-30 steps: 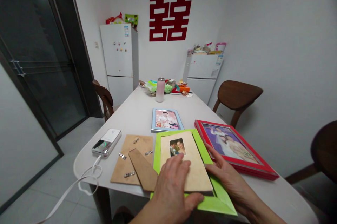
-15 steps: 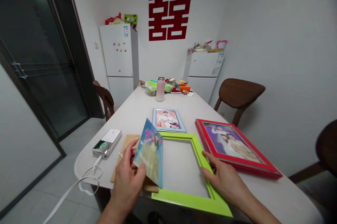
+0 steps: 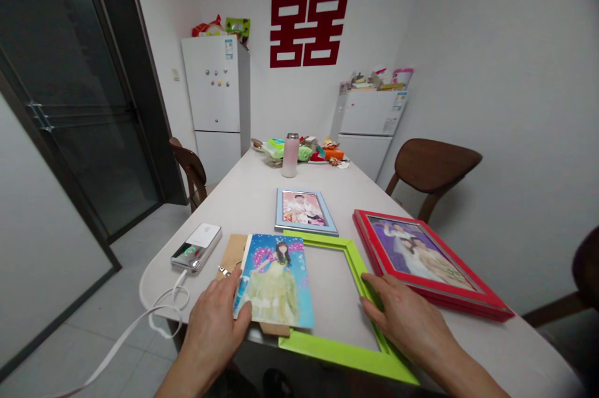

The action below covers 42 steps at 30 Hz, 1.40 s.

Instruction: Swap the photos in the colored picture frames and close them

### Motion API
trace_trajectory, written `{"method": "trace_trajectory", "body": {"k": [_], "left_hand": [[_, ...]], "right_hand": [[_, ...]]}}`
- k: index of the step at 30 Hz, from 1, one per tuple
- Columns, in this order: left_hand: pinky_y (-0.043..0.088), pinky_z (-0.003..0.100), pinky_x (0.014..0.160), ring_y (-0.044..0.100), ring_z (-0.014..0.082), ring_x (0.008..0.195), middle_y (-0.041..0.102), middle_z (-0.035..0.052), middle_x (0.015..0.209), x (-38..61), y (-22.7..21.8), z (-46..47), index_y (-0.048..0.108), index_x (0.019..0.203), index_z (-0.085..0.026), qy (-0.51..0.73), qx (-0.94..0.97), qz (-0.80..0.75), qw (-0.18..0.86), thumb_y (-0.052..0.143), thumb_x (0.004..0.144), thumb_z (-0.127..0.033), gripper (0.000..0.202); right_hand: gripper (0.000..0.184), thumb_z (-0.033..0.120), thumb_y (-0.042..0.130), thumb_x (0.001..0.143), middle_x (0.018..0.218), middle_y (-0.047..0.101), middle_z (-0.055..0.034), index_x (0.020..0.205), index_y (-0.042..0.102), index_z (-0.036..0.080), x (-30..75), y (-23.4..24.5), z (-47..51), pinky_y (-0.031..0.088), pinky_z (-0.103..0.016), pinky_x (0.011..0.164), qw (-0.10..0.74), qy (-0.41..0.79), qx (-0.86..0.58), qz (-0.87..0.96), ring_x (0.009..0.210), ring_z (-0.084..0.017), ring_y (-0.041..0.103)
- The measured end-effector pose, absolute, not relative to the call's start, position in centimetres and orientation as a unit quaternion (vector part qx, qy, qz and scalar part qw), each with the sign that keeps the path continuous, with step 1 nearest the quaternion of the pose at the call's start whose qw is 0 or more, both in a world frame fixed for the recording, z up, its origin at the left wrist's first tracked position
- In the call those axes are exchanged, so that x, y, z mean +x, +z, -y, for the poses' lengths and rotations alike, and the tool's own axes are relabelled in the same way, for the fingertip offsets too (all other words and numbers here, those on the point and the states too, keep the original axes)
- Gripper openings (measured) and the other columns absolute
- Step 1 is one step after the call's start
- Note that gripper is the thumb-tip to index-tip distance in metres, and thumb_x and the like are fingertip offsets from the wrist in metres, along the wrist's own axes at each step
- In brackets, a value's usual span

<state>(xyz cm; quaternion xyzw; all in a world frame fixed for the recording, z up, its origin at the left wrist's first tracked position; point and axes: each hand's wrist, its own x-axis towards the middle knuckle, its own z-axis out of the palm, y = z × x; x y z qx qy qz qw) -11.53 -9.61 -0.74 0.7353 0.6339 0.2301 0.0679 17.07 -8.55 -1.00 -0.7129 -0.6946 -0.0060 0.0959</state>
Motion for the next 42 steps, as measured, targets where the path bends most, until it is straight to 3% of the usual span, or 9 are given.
{"method": "trace_trajectory", "body": {"k": [6, 13, 17, 22, 29, 32, 35, 39, 42], "left_hand": [[0.038, 0.038, 0.081, 0.049, 0.0249, 0.096, 0.056, 0.0107, 0.102, -11.6, -0.5, 9.6, 0.045, 0.112, -0.015, 0.204, 0.751, -0.626, 0.038, 0.043, 0.073, -0.026, 0.040], [0.035, 0.045, 0.088, 0.044, 0.0260, 0.104, 0.052, 0.0113, 0.111, -10.2, -1.1, 9.6, 0.046, 0.111, -0.016, 0.273, 0.788, -0.549, 0.051, 0.049, 0.070, -0.024, 0.041], [0.031, 0.048, 0.092, 0.041, 0.0279, 0.110, 0.047, 0.0139, 0.118, -8.4, -1.2, 10.3, 0.045, 0.113, -0.015, 0.250, 0.818, -0.511, 0.089, 0.056, 0.066, -0.028, 0.050], [0.027, 0.053, 0.094, 0.033, 0.0314, 0.116, 0.038, 0.0162, 0.126, -6.6, -1.2, 10.6, 0.039, 0.119, -0.013, 0.241, 0.845, -0.470, 0.078, 0.057, 0.062, -0.023, 0.061], [0.032, 0.037, 0.096, 0.034, 0.0188, 0.117, 0.042, 0.0099, 0.125, -5.9, 0.0, 9.4, 0.031, 0.124, -0.017, 0.461, 0.816, -0.348, -0.006, 0.032, 0.073, -0.001, 0.054], [0.033, 0.033, 0.095, 0.041, 0.0165, 0.112, 0.047, 0.0050, 0.121, -5.0, 0.9, 9.7, 0.036, 0.121, -0.022, 0.561, 0.750, -0.339, 0.091, 0.035, 0.078, -0.006, 0.046], [0.035, 0.033, 0.094, 0.045, 0.0182, 0.109, 0.052, 0.0053, 0.115, -3.5, 1.5, 10.2, 0.045, 0.114, -0.019, 0.636, 0.607, -0.382, 0.285, 0.037, 0.082, -0.017, 0.032], [0.038, 0.034, 0.089, 0.048, 0.0218, 0.105, 0.057, 0.0088, 0.109, -1.7, 1.7, 10.5, 0.042, 0.116, -0.013, 0.644, 0.444, -0.341, 0.522, 0.041, 0.081, -0.029, 0.038], [0.039, 0.034, 0.088, 0.048, 0.0224, 0.105, 0.055, 0.0103, 0.111, -1.9, 1.2, 10.2, 0.038, 0.118, -0.012, 0.612, 0.437, -0.346, 0.561, 0.046, 0.076, -0.028, 0.045]], "right_hand": [[0.039, 0.028, 0.043, 0.072, 0.101, 0.056, -0.0129, 0.105, 0.054, 0.011, 15.3, -0.5, 7.7, 0.039, -0.034, 0.082, 0.251, 0.048, -0.623, 0.739, 0.092, -0.022, 0.052], [0.049, 0.028, 0.044, 0.071, 0.070, 0.061, -0.0044, 0.115, 0.039, 0.007, 10.9, -1.3, 5.5, 0.044, -0.023, 0.043, 0.358, 0.467, -0.571, 0.572, 0.051, -0.012, 0.056], [0.027, 0.024, 0.045, 0.070, 0.050, 0.054, 0.0016, 0.091, 0.053, 0.009, 9.2, -1.1, 4.6, 0.039, -0.019, 0.035, 0.365, 0.622, -0.499, 0.480, 0.037, -0.007, 0.048], [0.008, 0.020, 0.048, 0.066, 0.046, 0.048, 0.0060, 0.068, 0.051, 0.013, 8.2, 0.9, 4.8, 0.036, -0.014, 0.035, 0.411, 0.629, -0.477, 0.456, 0.036, -0.004, 0.043], [0.026, 0.031, 0.054, 0.067, 0.057, 0.055, 0.0033, 0.086, 0.052, 0.013, 8.0, 5.4, 6.6, 0.042, -0.020, 0.045, 0.519, 0.577, -0.414, 0.476, 0.044, -0.007, 0.049], [0.033, 0.033, 0.054, 0.070, 0.080, 0.061, -0.0039, 0.097, 0.052, 0.014, 8.5, 4.4, 7.0, 0.044, -0.022, 0.056, 0.522, 0.583, -0.425, 0.455, 0.060, -0.009, 0.055], [0.035, 0.034, 0.054, 0.070, 0.093, 0.060, -0.0077, 0.100, 0.050, 0.015, 9.1, 2.1, 7.1, 0.045, -0.024, 0.061, 0.520, 0.596, -0.479, 0.381, 0.073, -0.013, 0.058], [0.023, 0.029, 0.051, 0.072, 0.088, 0.064, -0.0043, 0.093, 0.052, 0.018, 10.3, 0.2, 6.8, 0.047, -0.026, 0.063, 0.588, 0.639, -0.403, 0.289, 0.074, -0.014, 0.060], [0.022, 0.019, 0.051, 0.071, 0.083, 0.066, -0.0005, 0.092, 0.051, 0.021, 12.0, 0.5, 6.5, 0.048, -0.025, 0.061, 0.637, 0.601, -0.401, 0.270, 0.071, -0.014, 0.061]]}}
